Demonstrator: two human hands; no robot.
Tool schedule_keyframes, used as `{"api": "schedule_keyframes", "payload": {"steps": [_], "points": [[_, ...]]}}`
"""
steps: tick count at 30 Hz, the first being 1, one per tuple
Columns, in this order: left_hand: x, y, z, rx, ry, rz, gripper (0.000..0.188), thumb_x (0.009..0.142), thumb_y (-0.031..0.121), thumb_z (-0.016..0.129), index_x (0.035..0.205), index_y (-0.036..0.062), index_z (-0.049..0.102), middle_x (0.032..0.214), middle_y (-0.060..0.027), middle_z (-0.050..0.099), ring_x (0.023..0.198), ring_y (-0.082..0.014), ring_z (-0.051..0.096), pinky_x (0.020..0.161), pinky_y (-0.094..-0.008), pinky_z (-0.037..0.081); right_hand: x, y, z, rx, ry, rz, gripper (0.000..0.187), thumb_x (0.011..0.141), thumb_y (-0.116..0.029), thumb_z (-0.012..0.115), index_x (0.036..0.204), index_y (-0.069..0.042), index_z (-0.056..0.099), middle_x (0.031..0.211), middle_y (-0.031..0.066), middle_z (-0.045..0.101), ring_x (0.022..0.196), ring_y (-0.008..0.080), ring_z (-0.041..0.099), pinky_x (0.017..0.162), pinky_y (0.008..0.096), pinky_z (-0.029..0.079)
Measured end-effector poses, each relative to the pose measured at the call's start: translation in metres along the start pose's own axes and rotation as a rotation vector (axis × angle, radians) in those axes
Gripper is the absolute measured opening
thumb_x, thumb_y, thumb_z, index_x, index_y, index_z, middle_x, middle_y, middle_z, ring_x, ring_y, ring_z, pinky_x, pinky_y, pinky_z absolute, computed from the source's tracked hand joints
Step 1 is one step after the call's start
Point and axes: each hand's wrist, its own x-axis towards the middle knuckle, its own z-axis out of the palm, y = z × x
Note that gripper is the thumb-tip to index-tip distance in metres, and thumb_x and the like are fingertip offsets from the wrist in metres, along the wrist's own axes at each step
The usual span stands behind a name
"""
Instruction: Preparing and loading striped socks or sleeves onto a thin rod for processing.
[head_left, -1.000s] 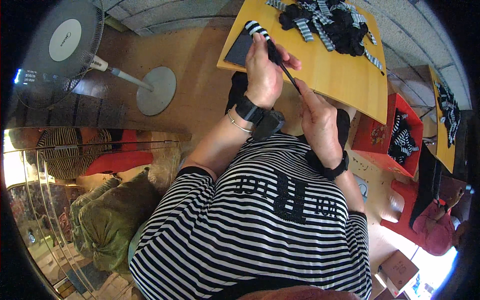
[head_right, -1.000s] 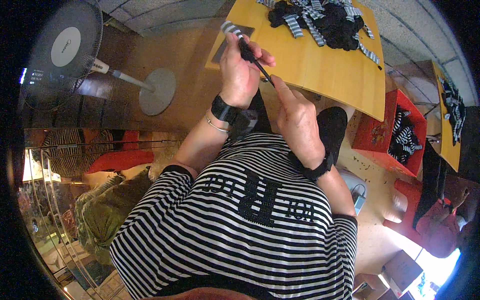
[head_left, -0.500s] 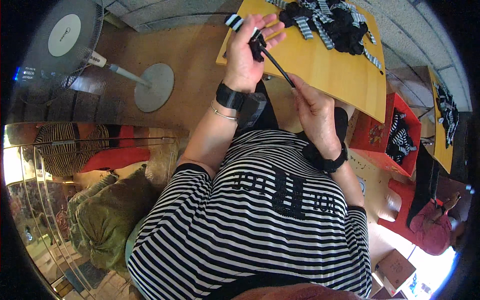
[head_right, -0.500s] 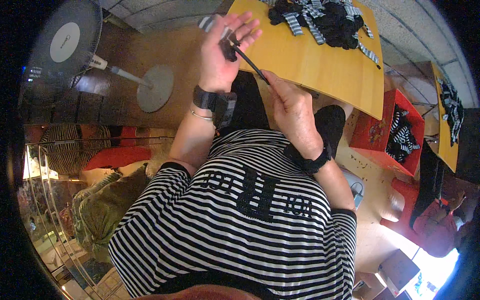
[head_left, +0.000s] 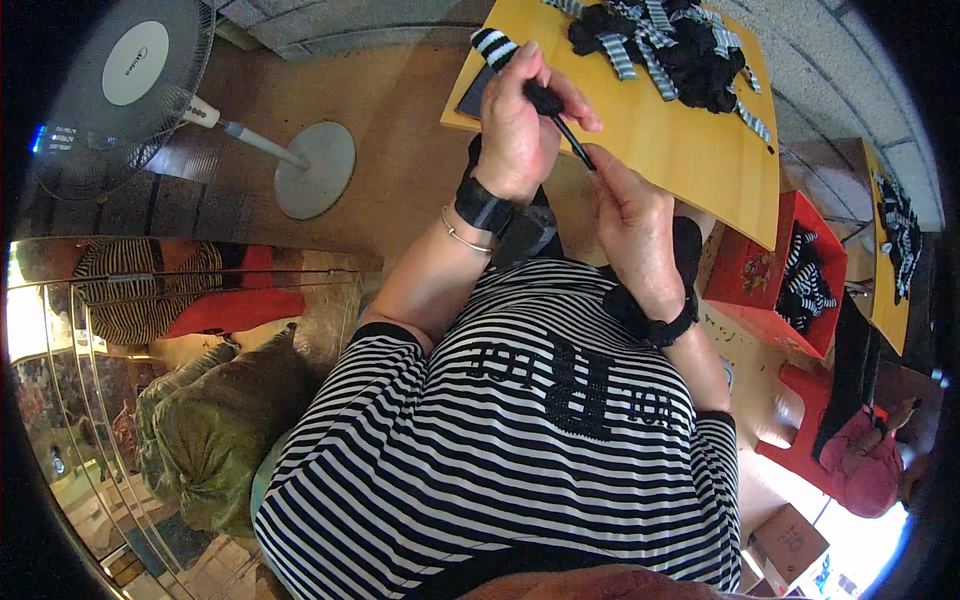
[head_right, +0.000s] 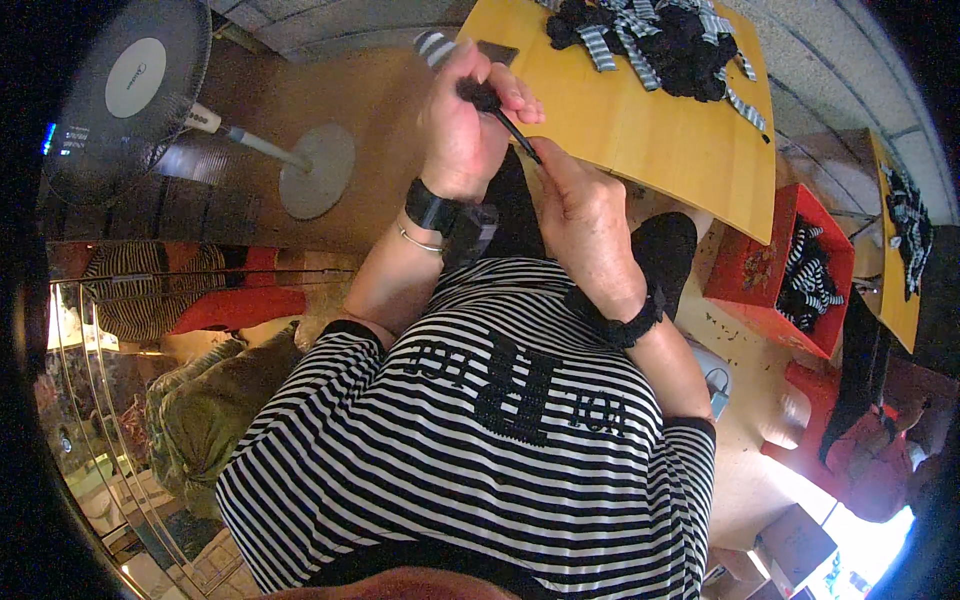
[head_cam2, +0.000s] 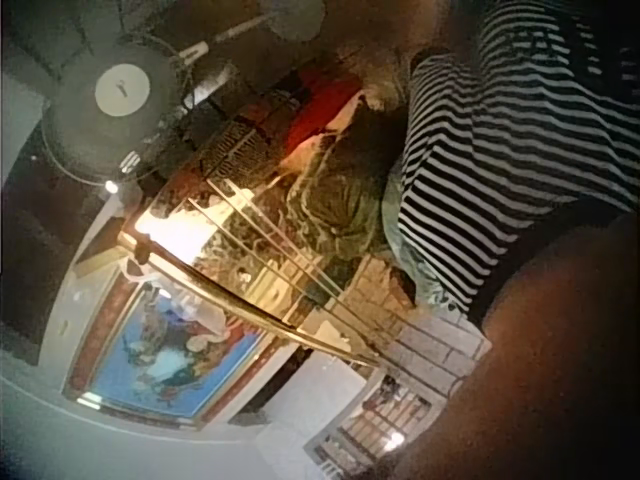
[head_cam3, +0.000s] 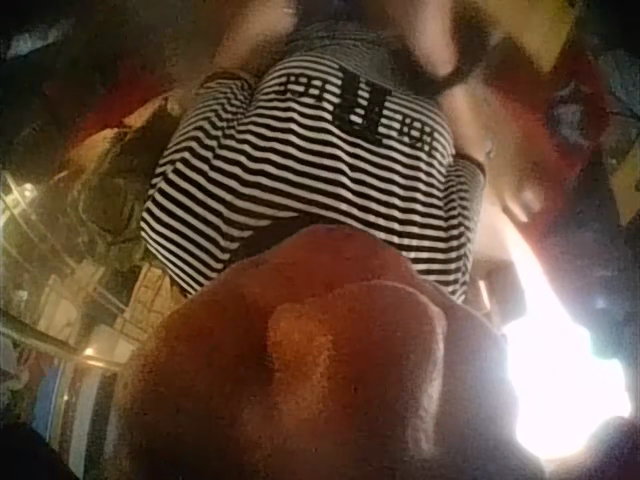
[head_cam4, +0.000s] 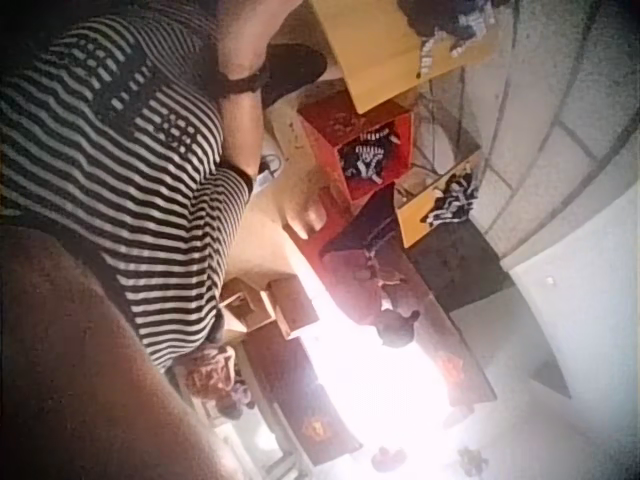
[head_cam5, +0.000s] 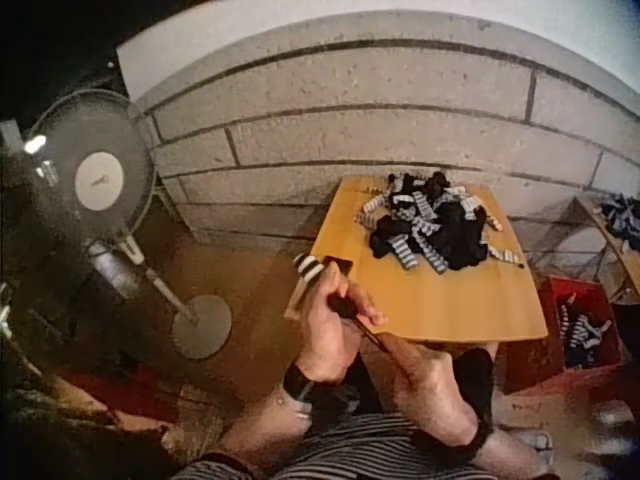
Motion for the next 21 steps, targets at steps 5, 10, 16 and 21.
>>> {"api": "schedule_keyframes", "payload": {"steps": [5, 10, 16, 21], "points": [[-0.005, -0.004, 0.001, 0.025, -0.031, -0.007, 0.033, 0.094, 0.036, 0.051, 0.074, 0.0106, 0.044, 0.061, -0.0134, 0.059, 0.052, -0.0257, 0.061, 0.052, -0.0378, 0.053, 0.005, 0.007, 0.007, 0.034, -0.023, 0.059, 0.016, 0.082, 0.004, 0.058, 0.098, 0.001, 0.063, 0.078, 0.0241, 0.062, 0.075, 0.0402, 0.063, 0.064, 0.0406, 0.051], [-0.019, -0.004, 0.011, 0.109, 0.041, -0.071, 0.033, 0.095, 0.036, 0.049, 0.075, 0.0102, 0.044, 0.064, -0.0155, 0.062, 0.057, -0.0265, 0.065, 0.054, -0.0375, 0.054, 0.015, 0.005, 0.008, -0.018, -0.006, 0.030, 0.009, 0.084, 0.001, 0.059, 0.093, 0.002, 0.062, 0.078, 0.0230, 0.063, 0.074, 0.0390, 0.064, 0.063, 0.0396, 0.051], [-0.015, 0.003, 0.011, 0.101, -0.030, 0.000, 0.039, 0.098, 0.042, 0.046, 0.079, 0.0085, 0.048, 0.092, -0.0207, 0.067, 0.081, -0.0309, 0.068, 0.076, -0.0412, 0.055, 0.008, 0.010, 0.006, 0.083, 0.006, 0.100, 0.008, 0.086, -0.006, 0.063, 0.091, 0.001, 0.063, 0.079, 0.0198, 0.065, 0.071, 0.0341, 0.066, 0.061, 0.0364, 0.051], [-0.008, 0.017, 0.011, 0.094, 0.041, 0.107, 0.036, 0.100, 0.041, 0.040, 0.089, 0.0076, 0.048, 0.087, -0.0151, 0.062, 0.076, -0.0294, 0.064, 0.076, -0.0438, 0.053, 0.003, 0.004, 0.006, 0.043, 0.007, 0.082, 0.008, 0.086, -0.007, 0.063, 0.088, 0.001, 0.064, 0.075, 0.0194, 0.064, 0.068, 0.0331, 0.065, 0.060, 0.0355, 0.050]]}}
